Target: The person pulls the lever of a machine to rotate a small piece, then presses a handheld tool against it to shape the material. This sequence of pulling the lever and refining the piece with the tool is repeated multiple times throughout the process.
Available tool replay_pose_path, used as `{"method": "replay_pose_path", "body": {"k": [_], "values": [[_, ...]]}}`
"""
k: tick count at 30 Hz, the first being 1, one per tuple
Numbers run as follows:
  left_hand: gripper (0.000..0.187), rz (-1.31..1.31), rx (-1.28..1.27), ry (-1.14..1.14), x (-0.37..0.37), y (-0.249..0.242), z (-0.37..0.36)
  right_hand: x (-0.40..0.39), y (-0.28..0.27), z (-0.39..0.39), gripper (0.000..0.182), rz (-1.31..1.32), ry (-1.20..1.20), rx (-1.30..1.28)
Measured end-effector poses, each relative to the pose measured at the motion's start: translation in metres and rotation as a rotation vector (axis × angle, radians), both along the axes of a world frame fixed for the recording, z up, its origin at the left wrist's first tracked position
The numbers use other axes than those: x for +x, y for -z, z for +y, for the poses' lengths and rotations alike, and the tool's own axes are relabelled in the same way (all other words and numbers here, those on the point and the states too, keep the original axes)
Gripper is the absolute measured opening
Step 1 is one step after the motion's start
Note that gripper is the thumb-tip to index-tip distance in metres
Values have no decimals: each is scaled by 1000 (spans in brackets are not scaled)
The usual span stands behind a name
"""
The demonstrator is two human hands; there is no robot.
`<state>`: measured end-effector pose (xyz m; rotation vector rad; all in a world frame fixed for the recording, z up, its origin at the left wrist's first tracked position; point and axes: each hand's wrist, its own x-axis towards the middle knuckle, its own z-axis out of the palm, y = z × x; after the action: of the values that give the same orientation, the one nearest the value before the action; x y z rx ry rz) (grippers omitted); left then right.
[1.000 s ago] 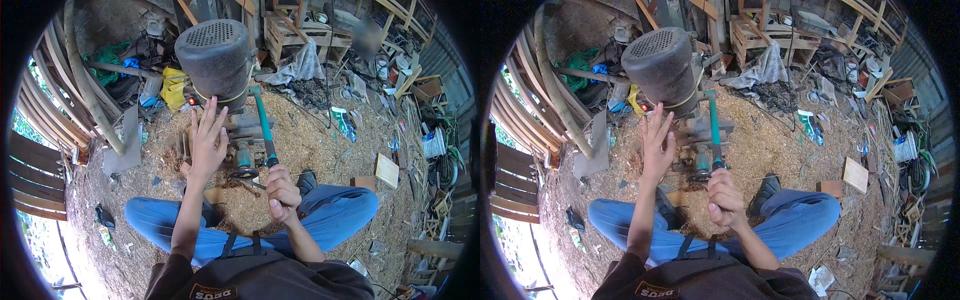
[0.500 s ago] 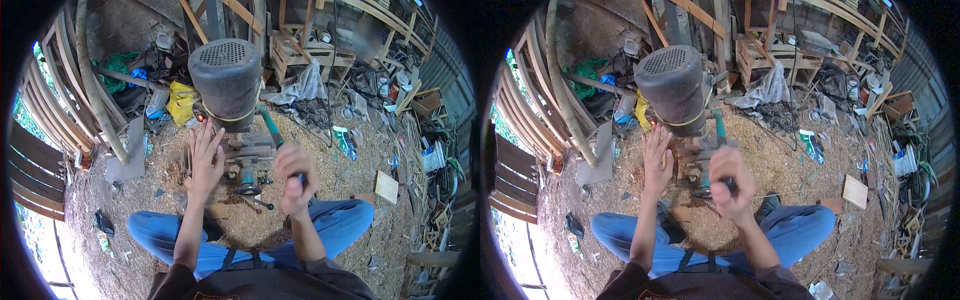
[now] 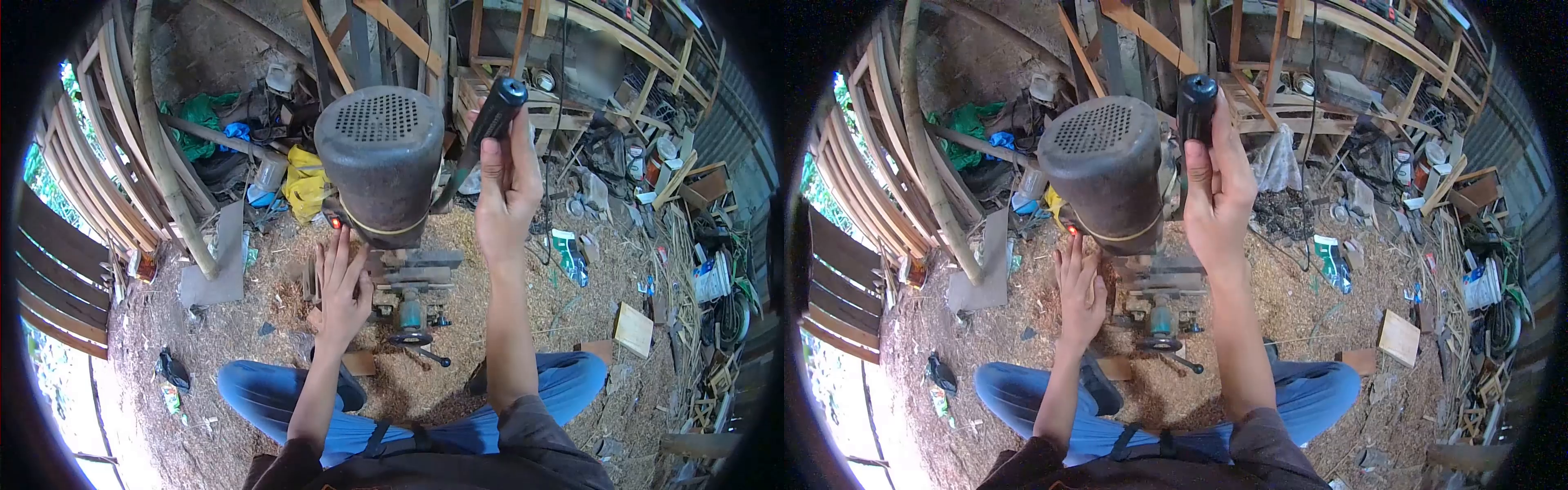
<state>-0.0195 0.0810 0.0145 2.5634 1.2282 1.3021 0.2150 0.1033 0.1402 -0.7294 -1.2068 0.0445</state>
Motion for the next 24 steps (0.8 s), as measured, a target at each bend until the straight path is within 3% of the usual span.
{"method": "replay_pose_path", "body": {"k": [1, 3, 6, 12, 18, 24], "values": [[49, 4, 3, 2, 1, 0, 1, 3, -1, 5, 48, -2, -2, 6], [48, -10, 15, -19, 4, -3, 3, 7, -11, 14, 51, -163, 235, -68], [47, -59, 24, -34, 6, -1, 9, 26, -8, 44, 53, -294, 270, -142], [53, -45, 15, -58, -6, 2, 21, 40, 23, 43, 48, -216, 290, -231], [61, 140, 12, -155, -7, 17, 29, 33, 104, -15, 33, 18, 288, -404], [67, 171, 89, -175, -2, 25, 38, 14, 237, -87, 29, -38, 347, -680]]}}
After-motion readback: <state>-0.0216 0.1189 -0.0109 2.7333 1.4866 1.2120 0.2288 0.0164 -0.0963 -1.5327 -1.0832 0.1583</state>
